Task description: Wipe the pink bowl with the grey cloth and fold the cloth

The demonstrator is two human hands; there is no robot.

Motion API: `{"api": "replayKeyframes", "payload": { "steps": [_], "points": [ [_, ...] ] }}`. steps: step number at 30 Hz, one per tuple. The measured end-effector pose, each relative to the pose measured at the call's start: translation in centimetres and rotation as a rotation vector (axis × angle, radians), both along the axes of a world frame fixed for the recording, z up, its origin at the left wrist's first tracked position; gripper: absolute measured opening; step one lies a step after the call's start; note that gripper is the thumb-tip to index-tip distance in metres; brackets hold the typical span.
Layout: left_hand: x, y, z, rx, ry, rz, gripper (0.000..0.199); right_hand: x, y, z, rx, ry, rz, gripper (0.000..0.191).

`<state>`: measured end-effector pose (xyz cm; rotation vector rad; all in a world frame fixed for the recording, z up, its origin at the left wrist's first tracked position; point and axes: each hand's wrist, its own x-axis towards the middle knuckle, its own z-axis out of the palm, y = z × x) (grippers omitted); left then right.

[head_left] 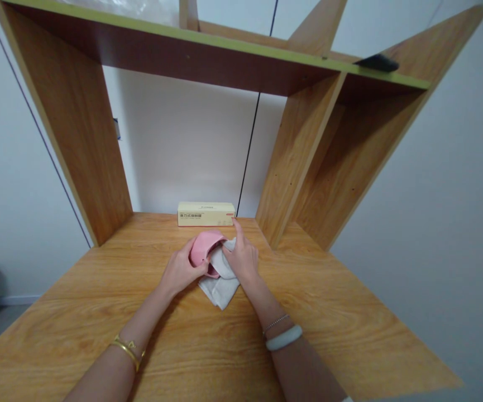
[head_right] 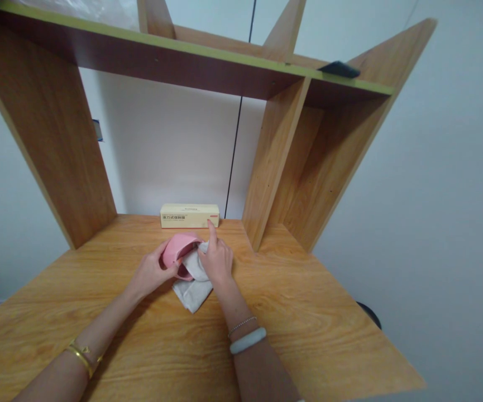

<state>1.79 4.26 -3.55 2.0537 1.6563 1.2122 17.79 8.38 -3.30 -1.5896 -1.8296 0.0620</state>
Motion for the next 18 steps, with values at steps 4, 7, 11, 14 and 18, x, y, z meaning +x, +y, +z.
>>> {"api": "replayKeyframes", "payload": {
  "steps": [4,7,11,14,18],
  "points": [
    [-0.2,-0.1,0.3,-0.044,-0.01,0.036,0.062,-0.4,0.6,-1.2,-0.099,0.214,0.07,0.067],
    [-0.2,0.2,0.1,-0.12,-0.094,0.135,0.069,-0.9,1.3,-2.4,-0.07,0.413,0.129,0.057],
    [-0.1,0.5,-0.5,-0.036,-0.206,0.029,0.068,-1.3,1.7,-2.9,-0.078,0.478,0.164,0.047],
    [0.1,0.5,-0.7,-0.048,-0.112,0.08,0.063,-0.8,1.3,-1.9,-0.149,0.267,0.124,0.055],
    [0.2,0.3,-0.3,-0.136,0.02,0.149,0.058,0.3,0.5,0.0,-0.115,-0.059,0.07,0.059]
  ]
}}
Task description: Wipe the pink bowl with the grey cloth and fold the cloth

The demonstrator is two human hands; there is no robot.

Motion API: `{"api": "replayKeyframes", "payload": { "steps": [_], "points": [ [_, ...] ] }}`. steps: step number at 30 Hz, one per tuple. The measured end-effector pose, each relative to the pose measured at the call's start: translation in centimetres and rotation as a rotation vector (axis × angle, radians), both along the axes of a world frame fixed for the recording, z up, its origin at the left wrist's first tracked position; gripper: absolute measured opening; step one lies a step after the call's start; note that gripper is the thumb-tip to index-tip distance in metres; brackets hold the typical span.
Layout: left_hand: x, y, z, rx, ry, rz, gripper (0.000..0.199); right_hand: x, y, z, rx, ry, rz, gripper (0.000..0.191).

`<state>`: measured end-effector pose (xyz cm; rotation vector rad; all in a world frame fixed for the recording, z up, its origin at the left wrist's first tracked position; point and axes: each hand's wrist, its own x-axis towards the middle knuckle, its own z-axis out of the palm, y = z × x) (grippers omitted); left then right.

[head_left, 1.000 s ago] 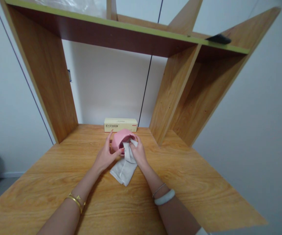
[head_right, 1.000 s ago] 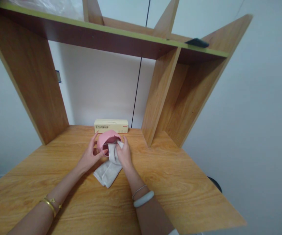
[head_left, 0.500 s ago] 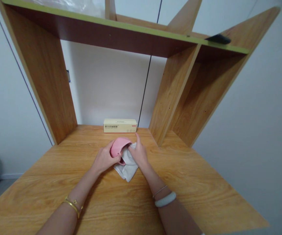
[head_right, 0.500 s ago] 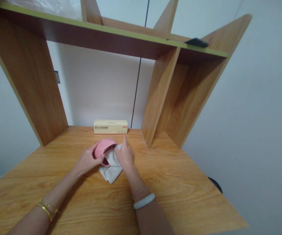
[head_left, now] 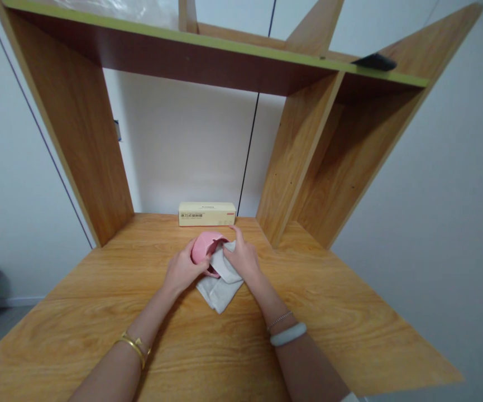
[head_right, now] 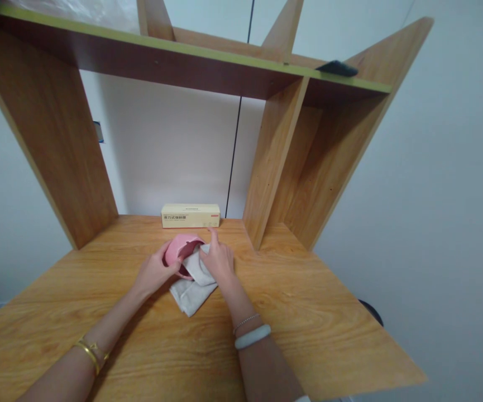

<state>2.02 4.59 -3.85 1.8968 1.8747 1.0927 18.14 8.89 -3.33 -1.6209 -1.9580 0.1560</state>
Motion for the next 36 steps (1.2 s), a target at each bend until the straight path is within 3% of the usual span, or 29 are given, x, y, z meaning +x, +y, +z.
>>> {"api": "replayKeyframes", "payload": {
  "steps": [4,9,14,16,20,24,28,32,36],
  "points": [
    [0.1,-0.1,0.2,0.001,0.024,-0.035,0.059,0.4,-0.1,0.1,0.08,-0.022,0.001,0.06],
    [0.1,-0.1,-0.1,0.019,-0.086,0.011,0.062,-0.6,0.7,-2.1,0.053,0.336,0.051,0.051],
    [-0.1,0.0,-0.2,0.156,-0.191,-0.079,0.068,-2.1,0.9,-3.1,0.102,0.608,0.119,0.039],
    [-0.2,-0.1,0.1,0.154,-0.125,-0.056,0.066,-2.1,0.7,-2.6,0.074,0.529,0.114,0.041],
    [-0.4,-0.5,0.8,0.06,0.082,0.065,0.058,-0.9,-0.2,-0.4,0.042,0.093,-0.003,0.048],
    [-0.5,-0.7,1.3,0.017,0.194,0.068,0.057,0.0,-0.6,0.6,0.071,-0.103,0.034,0.054],
    [-0.6,-0.6,1.0,0.0,0.171,0.024,0.059,-0.1,-0.1,-0.6,0.011,0.09,0.051,0.052],
    [-0.5,-0.2,0.2,0.026,-0.018,0.011,0.068,-0.9,0.9,-2.2,0.019,0.394,0.075,0.044],
    [-0.3,0.1,-0.3,0.075,-0.106,-0.078,0.07,-1.6,1.4,-2.9,-0.123,0.57,0.12,0.03]
  ]
}}
